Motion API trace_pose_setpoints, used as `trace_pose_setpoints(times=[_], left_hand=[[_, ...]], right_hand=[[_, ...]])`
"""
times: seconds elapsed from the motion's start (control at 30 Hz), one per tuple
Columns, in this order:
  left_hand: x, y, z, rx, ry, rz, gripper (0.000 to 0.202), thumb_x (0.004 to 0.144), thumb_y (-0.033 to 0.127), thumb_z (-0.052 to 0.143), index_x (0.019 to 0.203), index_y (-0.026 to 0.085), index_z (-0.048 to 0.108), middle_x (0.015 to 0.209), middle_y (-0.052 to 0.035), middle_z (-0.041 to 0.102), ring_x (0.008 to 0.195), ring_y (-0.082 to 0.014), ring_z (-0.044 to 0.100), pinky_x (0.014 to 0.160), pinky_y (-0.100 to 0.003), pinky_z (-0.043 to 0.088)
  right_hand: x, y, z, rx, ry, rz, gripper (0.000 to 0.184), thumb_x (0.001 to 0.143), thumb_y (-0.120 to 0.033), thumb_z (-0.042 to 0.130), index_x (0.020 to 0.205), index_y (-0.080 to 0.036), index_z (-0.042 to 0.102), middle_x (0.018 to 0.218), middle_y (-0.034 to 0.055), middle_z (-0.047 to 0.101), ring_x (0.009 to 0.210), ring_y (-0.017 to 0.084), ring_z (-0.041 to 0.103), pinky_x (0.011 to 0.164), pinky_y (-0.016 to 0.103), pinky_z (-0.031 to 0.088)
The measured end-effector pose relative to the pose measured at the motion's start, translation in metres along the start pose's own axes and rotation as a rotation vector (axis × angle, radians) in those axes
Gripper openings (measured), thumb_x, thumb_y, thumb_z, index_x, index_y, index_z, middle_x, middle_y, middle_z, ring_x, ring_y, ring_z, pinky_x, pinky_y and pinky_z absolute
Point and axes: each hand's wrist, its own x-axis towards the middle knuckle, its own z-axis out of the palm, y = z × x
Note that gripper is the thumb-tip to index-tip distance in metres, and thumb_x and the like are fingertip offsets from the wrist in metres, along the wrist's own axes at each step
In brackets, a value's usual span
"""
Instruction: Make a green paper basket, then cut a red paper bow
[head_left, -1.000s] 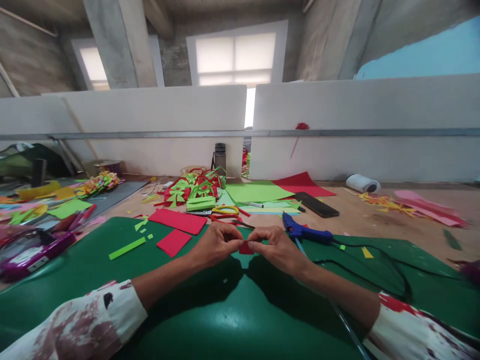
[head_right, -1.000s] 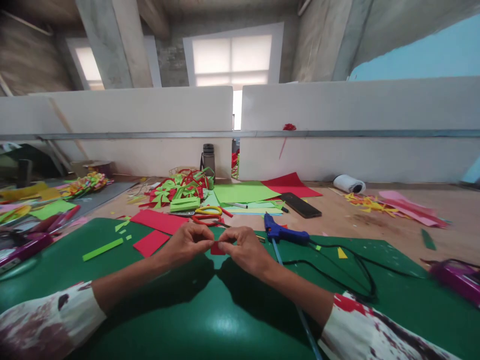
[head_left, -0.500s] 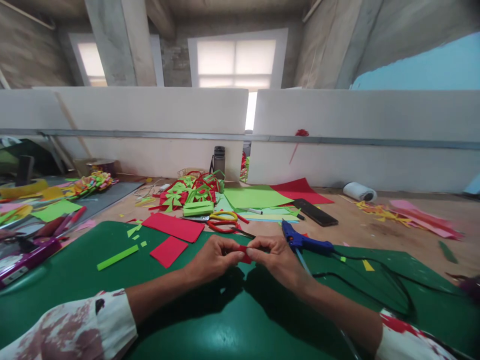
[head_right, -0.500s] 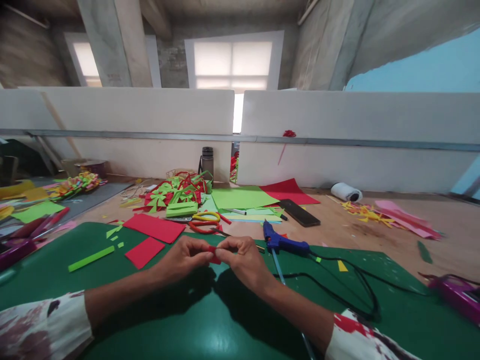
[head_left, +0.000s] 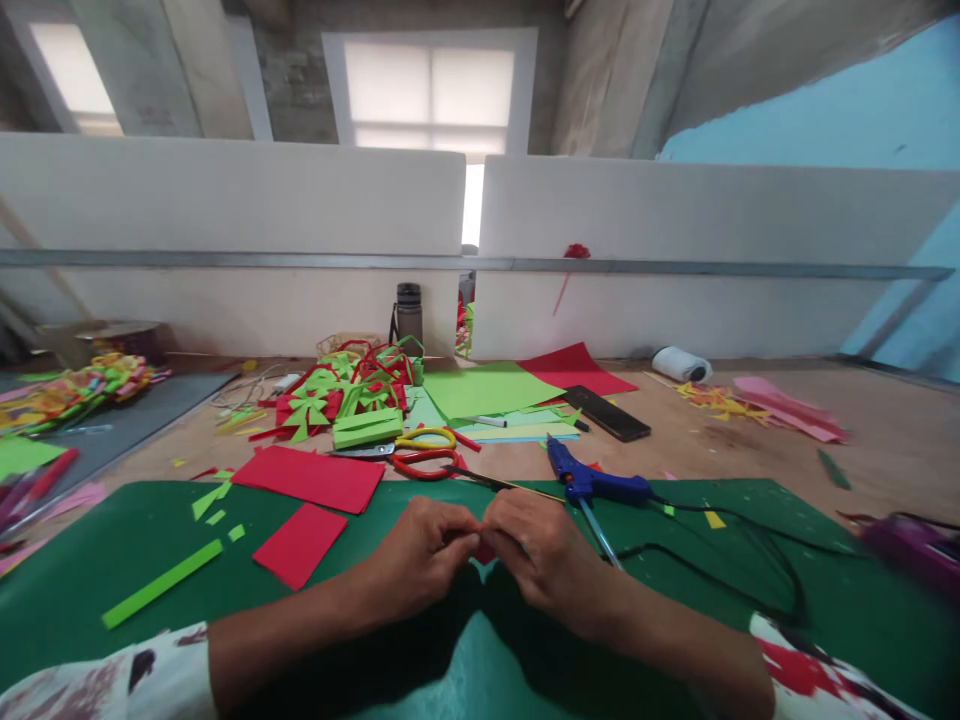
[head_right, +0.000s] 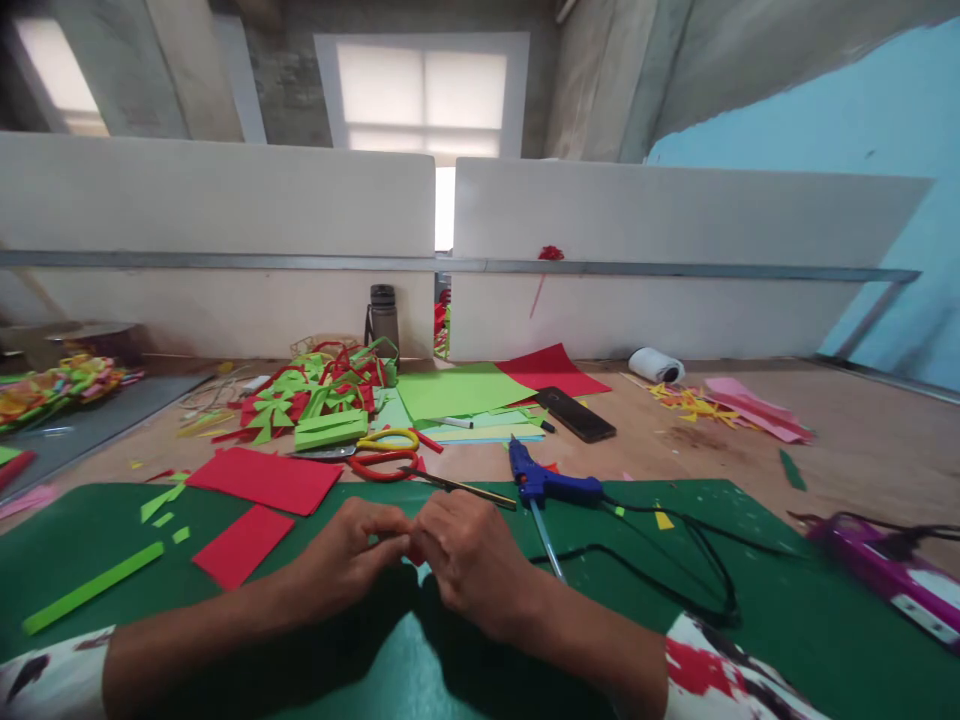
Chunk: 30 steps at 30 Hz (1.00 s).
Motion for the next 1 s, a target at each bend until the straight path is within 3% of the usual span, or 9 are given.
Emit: trace_pose_setpoints(times=[0.17, 0.47, 0.77, 1.0], left_hand=[[0.003, -0.009, 0.002, -0.028, 0.048, 0.086, 0.026, 0.088, 0.021, 0.043, 0.076, 0.013, 0.065, 0.072, -0.005, 0.066, 0.067, -0.0143, 0.057, 0.064, -0.022, 0.04], [-0.002, -0.014, 0.007, 0.005, 0.149, 0.16, 0.026, 0.087, 0.024, 0.046, 0.068, 0.016, 0.062, 0.062, -0.0022, 0.062, 0.058, -0.0126, 0.057, 0.059, -0.02, 0.041], [-0.009, -0.016, 0.006, 0.046, 0.252, 0.125, 0.019, 0.083, 0.023, 0.051, 0.073, 0.018, 0.066, 0.067, -0.0019, 0.068, 0.063, -0.0142, 0.062, 0.062, -0.02, 0.045], [-0.011, -0.025, 0.002, 0.054, 0.218, 0.081, 0.022, 0.085, 0.02, 0.048, 0.066, 0.017, 0.059, 0.06, 0.0015, 0.061, 0.057, -0.0109, 0.058, 0.056, -0.017, 0.044]], right_hand=[[0.003, 0.0, -0.003, 0.046, 0.059, 0.049, 0.023, 0.09, -0.016, 0.042, 0.071, -0.018, 0.056, 0.068, 0.0027, 0.059, 0.064, 0.014, 0.054, 0.063, 0.026, 0.041], [0.001, -0.006, 0.003, 0.133, 0.091, 0.142, 0.018, 0.086, -0.016, 0.048, 0.07, -0.017, 0.056, 0.065, 0.001, 0.057, 0.061, 0.012, 0.054, 0.058, 0.022, 0.041], [0.007, -0.016, -0.006, 0.175, 0.106, 0.278, 0.017, 0.081, -0.012, 0.052, 0.065, -0.017, 0.057, 0.063, -0.0011, 0.058, 0.061, 0.011, 0.054, 0.06, 0.022, 0.039], [0.01, -0.001, -0.013, 0.478, 0.154, 0.552, 0.016, 0.077, -0.017, 0.054, 0.061, -0.017, 0.052, 0.06, -0.0041, 0.048, 0.059, 0.01, 0.044, 0.058, 0.023, 0.033]])
